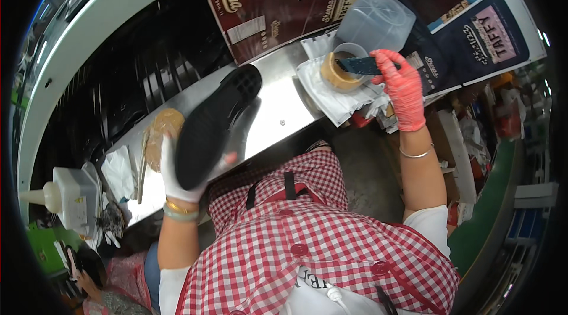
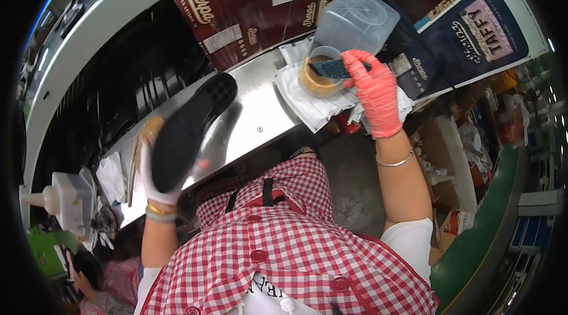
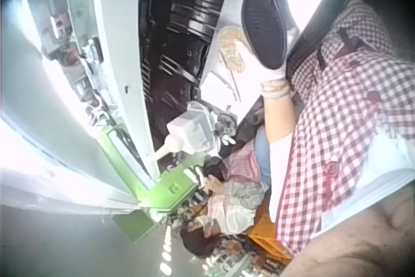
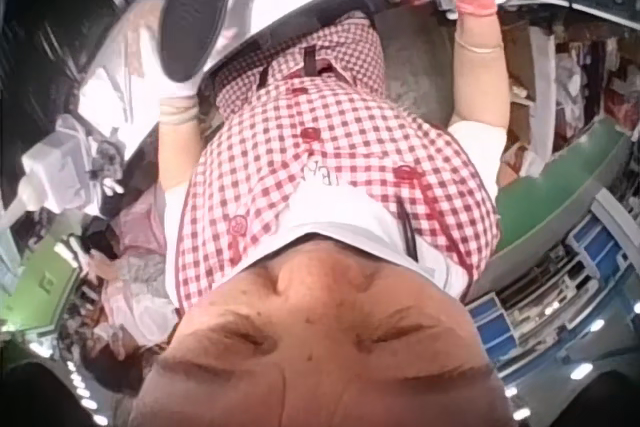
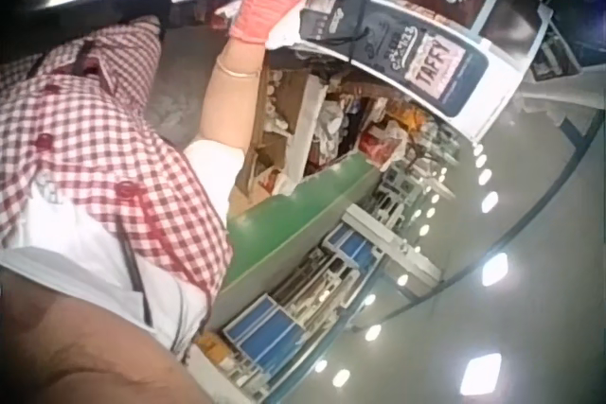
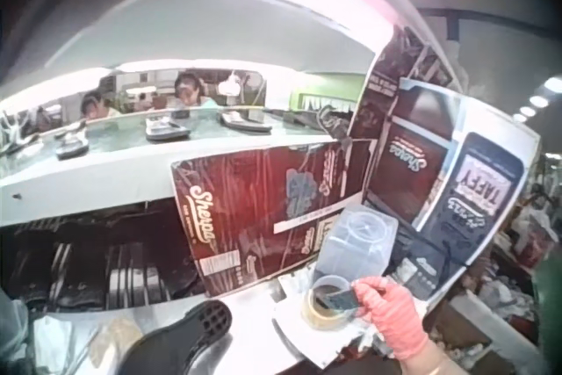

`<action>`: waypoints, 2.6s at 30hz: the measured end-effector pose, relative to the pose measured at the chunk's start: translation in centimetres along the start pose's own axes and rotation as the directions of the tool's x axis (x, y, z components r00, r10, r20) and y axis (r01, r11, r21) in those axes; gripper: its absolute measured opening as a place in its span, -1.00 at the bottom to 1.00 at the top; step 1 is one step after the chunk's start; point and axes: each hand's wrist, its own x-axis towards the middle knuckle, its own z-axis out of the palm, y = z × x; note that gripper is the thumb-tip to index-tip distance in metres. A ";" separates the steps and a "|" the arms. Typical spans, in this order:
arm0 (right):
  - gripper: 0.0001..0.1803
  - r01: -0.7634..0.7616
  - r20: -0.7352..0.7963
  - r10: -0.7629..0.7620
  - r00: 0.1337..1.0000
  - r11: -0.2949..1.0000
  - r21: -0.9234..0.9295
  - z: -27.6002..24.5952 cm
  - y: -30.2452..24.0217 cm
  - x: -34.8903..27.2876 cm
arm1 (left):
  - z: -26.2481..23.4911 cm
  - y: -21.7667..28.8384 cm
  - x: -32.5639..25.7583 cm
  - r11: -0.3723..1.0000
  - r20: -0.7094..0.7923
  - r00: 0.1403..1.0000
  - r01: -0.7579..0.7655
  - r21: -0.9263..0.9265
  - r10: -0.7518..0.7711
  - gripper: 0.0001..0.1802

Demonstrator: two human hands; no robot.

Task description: The person repeatedly cleans black shoe insoles using a blue scrubbing tool. They dip the tool into a small container of liquid, scrub the insole surface, and place the cleaned insole onto a conveyor belt. This process is repeated for multiple insoles throughout the video.

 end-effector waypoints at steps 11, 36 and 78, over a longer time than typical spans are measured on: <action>-0.73 -0.132 0.025 0.132 0.991 0.991 0.019 -1.3 3.5 1.7 | -1.5 -5.5 -4.3 0.982 -0.268 0.945 0.182 -0.050 -0.188 -0.27; -0.71 -0.159 0.183 0.075 0.980 0.851 0.501 10.9 -2.5 -9.1 | 4.9 -6.9 -0.3 0.989 0.222 0.966 0.142 -0.040 -0.130 -0.06; -0.75 -0.278 0.505 0.130 0.853 0.933 0.229 8.4 -3.6 -11.9 | 3.0 -7.1 -0.7 0.975 0.000 0.999 -0.047 0.219 0.048 -0.06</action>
